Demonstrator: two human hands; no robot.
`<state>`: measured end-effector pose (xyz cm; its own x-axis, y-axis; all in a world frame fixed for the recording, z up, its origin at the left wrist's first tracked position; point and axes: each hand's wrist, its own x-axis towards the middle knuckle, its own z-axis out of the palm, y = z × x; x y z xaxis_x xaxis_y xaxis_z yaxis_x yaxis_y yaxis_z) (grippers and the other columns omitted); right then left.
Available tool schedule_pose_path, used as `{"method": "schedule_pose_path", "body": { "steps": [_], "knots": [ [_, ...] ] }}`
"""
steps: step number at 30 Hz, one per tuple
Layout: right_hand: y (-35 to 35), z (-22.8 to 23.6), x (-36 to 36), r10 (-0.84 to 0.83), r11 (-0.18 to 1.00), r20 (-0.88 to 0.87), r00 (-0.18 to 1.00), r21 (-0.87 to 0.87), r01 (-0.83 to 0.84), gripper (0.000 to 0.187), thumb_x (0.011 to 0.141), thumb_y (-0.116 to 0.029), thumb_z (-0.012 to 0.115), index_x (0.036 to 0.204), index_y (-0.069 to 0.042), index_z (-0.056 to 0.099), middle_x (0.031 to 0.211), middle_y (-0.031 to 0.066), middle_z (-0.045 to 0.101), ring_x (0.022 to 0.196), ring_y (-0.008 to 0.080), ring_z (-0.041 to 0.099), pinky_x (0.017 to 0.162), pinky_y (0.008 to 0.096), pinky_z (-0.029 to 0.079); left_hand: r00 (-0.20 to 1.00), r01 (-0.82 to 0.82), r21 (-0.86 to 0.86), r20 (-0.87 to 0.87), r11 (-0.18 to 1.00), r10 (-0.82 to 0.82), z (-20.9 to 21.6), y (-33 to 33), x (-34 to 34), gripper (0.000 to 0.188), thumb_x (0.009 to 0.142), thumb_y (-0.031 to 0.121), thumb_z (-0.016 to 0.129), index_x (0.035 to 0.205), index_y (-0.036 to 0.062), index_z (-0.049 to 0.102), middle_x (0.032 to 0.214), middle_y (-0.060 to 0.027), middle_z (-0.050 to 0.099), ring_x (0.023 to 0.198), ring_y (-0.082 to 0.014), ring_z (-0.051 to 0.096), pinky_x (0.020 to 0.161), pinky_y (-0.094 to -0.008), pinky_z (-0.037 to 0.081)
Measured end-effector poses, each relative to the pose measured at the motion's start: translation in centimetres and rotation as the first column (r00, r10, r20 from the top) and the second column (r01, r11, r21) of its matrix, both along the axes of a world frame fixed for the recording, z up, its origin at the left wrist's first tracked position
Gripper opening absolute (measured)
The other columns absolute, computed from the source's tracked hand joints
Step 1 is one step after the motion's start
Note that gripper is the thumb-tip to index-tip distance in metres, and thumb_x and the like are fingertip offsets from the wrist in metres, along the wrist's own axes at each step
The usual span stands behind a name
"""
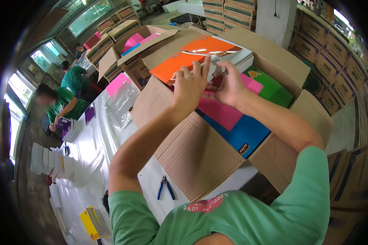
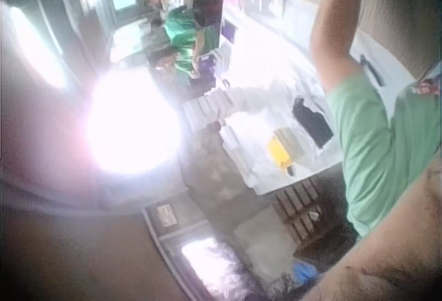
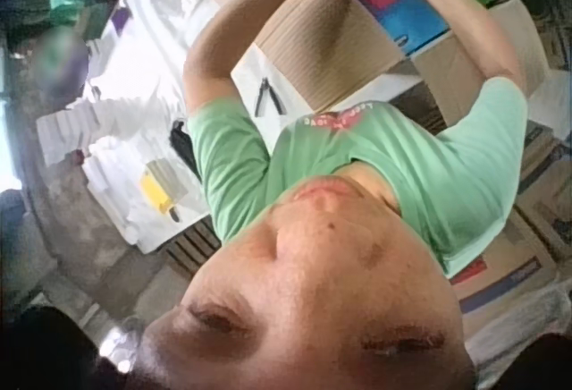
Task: The person unrolls a bundle of black spiral notebooks from paper, removes bubble wrap from the workspace, and packs stacks of colorful spiral notebooks into a cardboard box.
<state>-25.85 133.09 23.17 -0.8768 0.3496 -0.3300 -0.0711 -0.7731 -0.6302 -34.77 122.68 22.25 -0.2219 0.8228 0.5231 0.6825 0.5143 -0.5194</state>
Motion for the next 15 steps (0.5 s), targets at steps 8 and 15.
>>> {"method": "schedule_pose_path", "body": {
  "steps": [8, 15],
  "knots": [
    [3.7, -1.0, 0.3, 0.047, 0.997, -0.055, 0.997, 0.059, -0.044, 0.080, 0.076, -0.064, 0.049, 0.124, -0.001, 0.038, 0.116, 0.0191, 0.047, 0.106, 0.0317, 0.049, 0.090, 0.0511, 0.039, 0.962, 0.224, -0.138, 0.189, 0.965, -0.196, 5.4, -2.2, -1.2, 0.059, 0.066, 0.012, 0.063, 0.121, 0.0033, 0.043, 0.087, -0.0099, 0.053, 0.066, -0.0261, 0.059, 0.056, -0.0352, 0.048],
    [3.0, -0.3, 1.0, 0.412, 0.880, 0.146, 0.900, 0.192, -0.434, 0.063, 0.081, -0.057, 0.045, 0.123, -0.011, 0.048, 0.117, 0.0084, 0.054, 0.103, 0.0258, 0.054, 0.086, 0.0413, 0.044, 0.906, 0.405, -0.183, -0.049, 0.896, -0.420, 3.6, -6.1, 0.8, 0.056, 0.071, 0.017, 0.061, 0.125, 0.0210, 0.044, 0.108, -0.0110, 0.052, 0.085, -0.0299, 0.058, 0.068, -0.0376, 0.051]
  ]
}}
